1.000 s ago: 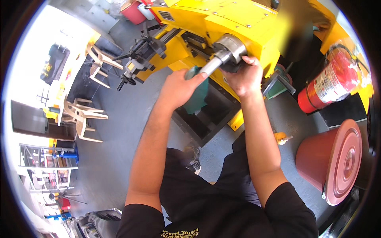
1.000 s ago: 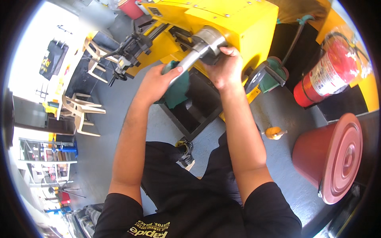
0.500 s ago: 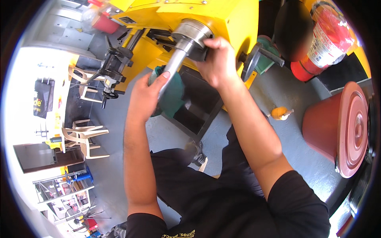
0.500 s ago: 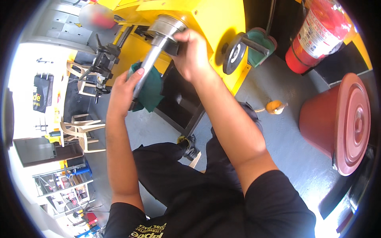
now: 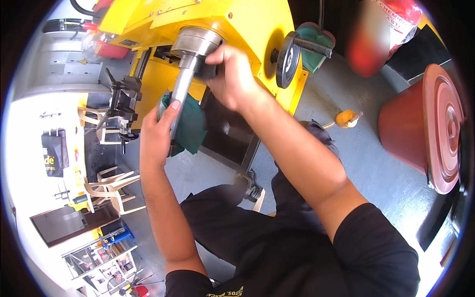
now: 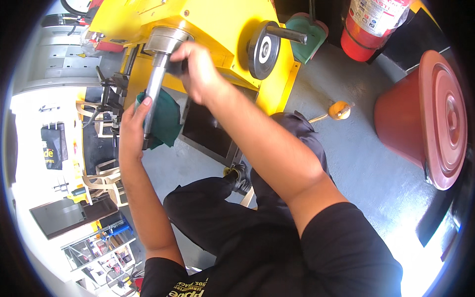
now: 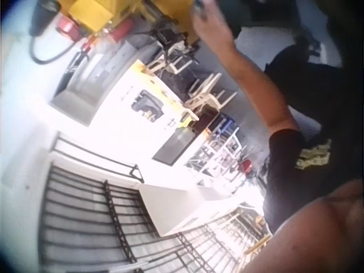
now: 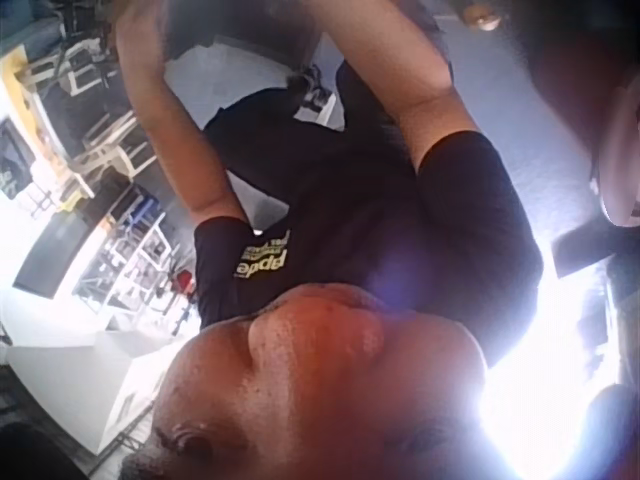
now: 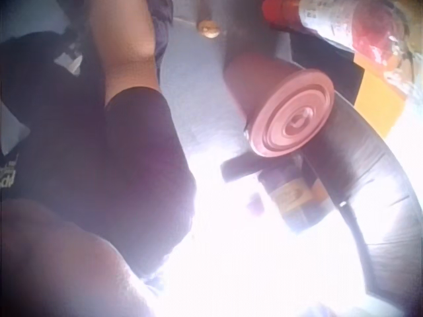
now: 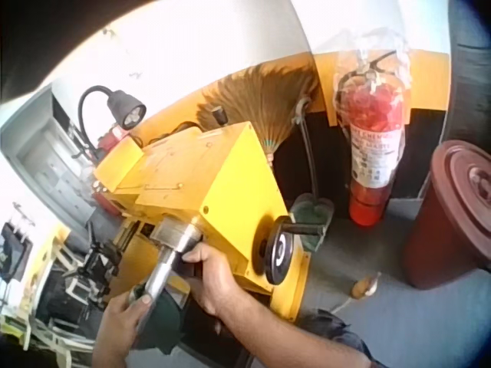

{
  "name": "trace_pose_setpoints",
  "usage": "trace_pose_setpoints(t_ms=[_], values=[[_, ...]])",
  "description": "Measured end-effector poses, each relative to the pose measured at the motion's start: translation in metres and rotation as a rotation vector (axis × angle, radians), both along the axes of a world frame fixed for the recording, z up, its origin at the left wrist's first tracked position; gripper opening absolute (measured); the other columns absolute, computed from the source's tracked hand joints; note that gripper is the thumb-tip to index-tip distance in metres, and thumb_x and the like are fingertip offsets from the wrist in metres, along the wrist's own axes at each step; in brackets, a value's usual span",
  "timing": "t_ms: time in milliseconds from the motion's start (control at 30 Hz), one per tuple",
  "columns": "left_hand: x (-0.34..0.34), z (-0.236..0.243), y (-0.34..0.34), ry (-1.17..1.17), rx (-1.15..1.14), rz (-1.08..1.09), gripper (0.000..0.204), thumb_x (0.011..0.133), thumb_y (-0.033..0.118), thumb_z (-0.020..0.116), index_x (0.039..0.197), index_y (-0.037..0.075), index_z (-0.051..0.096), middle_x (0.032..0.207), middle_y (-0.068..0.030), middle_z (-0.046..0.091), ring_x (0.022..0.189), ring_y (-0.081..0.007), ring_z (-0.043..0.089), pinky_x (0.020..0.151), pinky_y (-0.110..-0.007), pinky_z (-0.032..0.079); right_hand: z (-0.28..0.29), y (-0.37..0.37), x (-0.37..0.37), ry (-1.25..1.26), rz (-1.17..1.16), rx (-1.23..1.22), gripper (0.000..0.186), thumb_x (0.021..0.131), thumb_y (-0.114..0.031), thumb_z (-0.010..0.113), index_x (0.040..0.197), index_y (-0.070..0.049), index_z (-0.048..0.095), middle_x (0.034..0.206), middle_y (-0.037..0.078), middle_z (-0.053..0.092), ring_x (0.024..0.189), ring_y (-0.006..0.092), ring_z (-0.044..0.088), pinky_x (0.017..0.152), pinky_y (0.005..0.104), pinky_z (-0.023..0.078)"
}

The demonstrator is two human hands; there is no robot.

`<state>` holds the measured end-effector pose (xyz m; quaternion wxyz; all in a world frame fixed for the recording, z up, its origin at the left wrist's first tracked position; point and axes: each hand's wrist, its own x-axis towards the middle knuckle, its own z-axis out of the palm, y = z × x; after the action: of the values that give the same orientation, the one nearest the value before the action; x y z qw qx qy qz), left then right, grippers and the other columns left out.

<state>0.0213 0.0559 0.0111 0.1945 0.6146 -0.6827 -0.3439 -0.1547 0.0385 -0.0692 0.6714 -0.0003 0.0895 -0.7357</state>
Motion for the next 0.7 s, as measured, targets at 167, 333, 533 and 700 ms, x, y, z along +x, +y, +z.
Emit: trace_pose_setpoints(t_ms=[167, 333, 533, 700], values=[[-0.001, -0.001, 0.002, -0.003, -0.039, 0.024, 0.051, 0.097, 0.045, 0.066, 0.120, 0.000, 0.071, 0.104, -0.0068, 0.070, 0.094, -0.0149, 0.063, 0.090, -0.029, 0.047, -0.017, 0.015, 0.019, 0.077, -0.073, 0.035, 0.016, 0.073, -0.015, 0.060, 0.087, -0.008, 0.063, 0.094, 0.008, 0.065, 0.089, 0.0245, 0.055, 0.092, 0.0414, 0.043], [0.006, -0.003, -0.004, 0.058, 0.046, 0.014, 0.053, 0.094, 0.044, 0.070, 0.121, -0.002, 0.070, 0.105, -0.0093, 0.071, 0.097, -0.0162, 0.063, 0.091, -0.030, 0.047, -0.023, -0.009, 0.006, -0.138, 0.033, -0.104, 0.036, 0.069, -0.013, 0.056, 0.103, -0.005, 0.063, 0.103, 0.011, 0.067, 0.101, 0.0277, 0.059, 0.095, 0.0445, 0.045], [0.001, 0.003, 0.000, -0.007, 0.020, -0.016, 0.050, 0.096, 0.045, 0.067, 0.116, -0.001, 0.071, 0.101, -0.0060, 0.071, 0.092, -0.0136, 0.064, 0.086, -0.027, 0.047, -0.023, -0.014, 0.000, -0.196, 0.094, -0.142, 0.046, 0.067, -0.012, 0.054, 0.112, -0.002, 0.062, 0.114, 0.016, 0.065, 0.109, 0.0333, 0.061, 0.105, 0.0507, 0.044], [0.007, -0.001, 0.000, 0.128, -0.014, 0.038, 0.048, 0.093, 0.044, 0.070, 0.105, -0.002, 0.071, 0.089, -0.0054, 0.069, 0.080, -0.0135, 0.061, 0.077, -0.029, 0.049, -0.020, 0.008, 0.014, -0.236, 0.000, -0.127, 0.048, 0.066, -0.011, 0.053, 0.111, 0.000, 0.062, 0.113, 0.017, 0.065, 0.111, 0.0366, 0.060, 0.112, 0.0568, 0.040]])
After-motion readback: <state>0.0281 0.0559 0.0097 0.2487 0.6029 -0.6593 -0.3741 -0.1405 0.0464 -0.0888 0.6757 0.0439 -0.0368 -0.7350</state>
